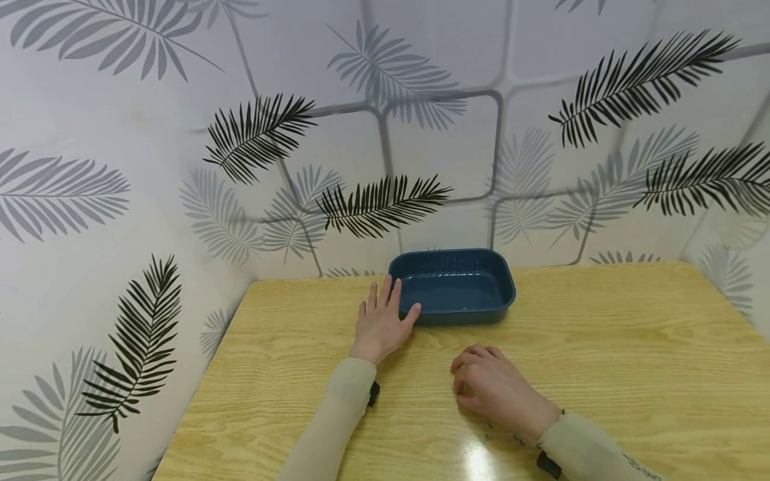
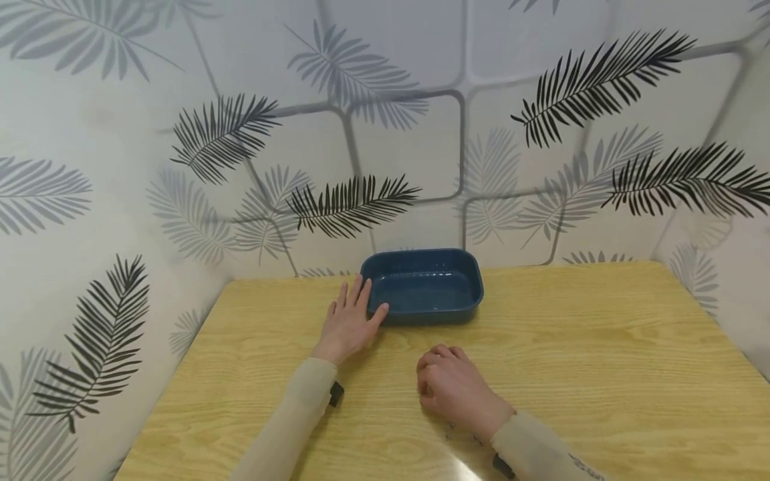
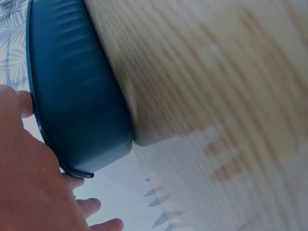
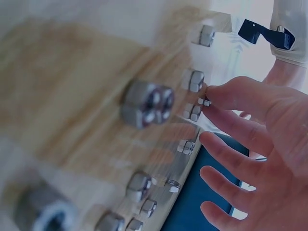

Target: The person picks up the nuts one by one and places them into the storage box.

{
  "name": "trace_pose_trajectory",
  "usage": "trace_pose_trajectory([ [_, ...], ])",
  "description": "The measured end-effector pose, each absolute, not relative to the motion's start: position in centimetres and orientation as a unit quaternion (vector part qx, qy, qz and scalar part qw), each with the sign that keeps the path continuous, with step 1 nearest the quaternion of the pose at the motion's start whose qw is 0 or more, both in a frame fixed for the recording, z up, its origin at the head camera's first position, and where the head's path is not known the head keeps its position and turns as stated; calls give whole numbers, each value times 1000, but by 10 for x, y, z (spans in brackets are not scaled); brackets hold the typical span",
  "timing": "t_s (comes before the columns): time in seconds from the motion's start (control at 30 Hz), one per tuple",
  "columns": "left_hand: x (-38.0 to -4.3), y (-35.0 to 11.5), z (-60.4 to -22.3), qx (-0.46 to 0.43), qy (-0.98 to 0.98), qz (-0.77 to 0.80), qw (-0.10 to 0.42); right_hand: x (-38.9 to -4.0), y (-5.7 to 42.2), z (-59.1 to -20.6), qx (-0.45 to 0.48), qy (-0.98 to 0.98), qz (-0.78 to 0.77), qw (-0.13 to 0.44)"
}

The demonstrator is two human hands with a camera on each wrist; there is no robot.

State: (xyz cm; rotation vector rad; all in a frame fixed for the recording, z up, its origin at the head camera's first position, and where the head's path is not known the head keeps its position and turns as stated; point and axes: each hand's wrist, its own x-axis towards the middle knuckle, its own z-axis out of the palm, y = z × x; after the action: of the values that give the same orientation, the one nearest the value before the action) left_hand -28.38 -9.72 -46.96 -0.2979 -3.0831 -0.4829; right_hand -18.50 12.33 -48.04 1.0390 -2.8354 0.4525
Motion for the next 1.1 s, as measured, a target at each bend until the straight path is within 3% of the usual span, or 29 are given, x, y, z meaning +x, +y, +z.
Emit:
trace_pose_trajectory([
  [0.6, -283, -97, -470, -95, -984, -151, 1, -186, 122, -475, 322, -932, 164, 25],
  [1.1, -285, -97, -471, -97, -983, -156, 7, -186, 130, -455, 307, -932, 180, 62],
])
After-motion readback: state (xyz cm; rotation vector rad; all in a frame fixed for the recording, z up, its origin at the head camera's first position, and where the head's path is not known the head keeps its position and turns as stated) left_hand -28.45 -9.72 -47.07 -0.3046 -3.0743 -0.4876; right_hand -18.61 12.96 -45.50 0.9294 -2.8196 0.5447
